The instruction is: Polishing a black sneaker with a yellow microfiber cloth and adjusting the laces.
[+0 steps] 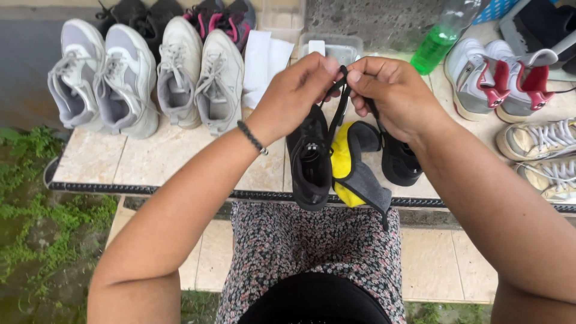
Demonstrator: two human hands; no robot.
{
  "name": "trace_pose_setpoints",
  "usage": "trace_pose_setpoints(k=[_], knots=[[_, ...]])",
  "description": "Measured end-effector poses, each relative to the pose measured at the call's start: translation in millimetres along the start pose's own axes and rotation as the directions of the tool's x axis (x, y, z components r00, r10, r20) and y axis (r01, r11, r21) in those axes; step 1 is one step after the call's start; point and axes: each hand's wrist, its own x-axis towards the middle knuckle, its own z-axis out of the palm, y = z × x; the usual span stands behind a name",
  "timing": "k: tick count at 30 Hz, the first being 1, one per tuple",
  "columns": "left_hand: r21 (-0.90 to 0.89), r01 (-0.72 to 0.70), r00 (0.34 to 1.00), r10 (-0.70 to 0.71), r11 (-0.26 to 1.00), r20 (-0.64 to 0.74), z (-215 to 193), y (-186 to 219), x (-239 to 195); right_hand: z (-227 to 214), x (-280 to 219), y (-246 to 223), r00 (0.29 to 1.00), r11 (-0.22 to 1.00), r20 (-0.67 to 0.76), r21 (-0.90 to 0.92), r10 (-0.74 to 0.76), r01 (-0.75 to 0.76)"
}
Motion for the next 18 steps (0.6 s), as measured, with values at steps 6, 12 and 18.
trace_pose_setpoints(k=[6, 12, 18], knots=[[0.082, 0.088, 0.996, -0.09, 0.993, 0.012, -11, -10, 0, 1, -3, -17, 0.999, 0.998, -0.034, -0.059, 0.011, -0.013], [0.277, 0.224, 0.973, -0.198, 0.934, -0.119, -64, -36, -24, -45, -29, -13, 0.943, 0.958, -0.31, -0.21, 0.124, -0.195], [0.208, 0.403, 0.891, -0.331, 0.891, -0.31, -112, -133, -86, -125, -52, 70, 0.874, 0.934, -0.48, -0.342, -0.079, -0.103]])
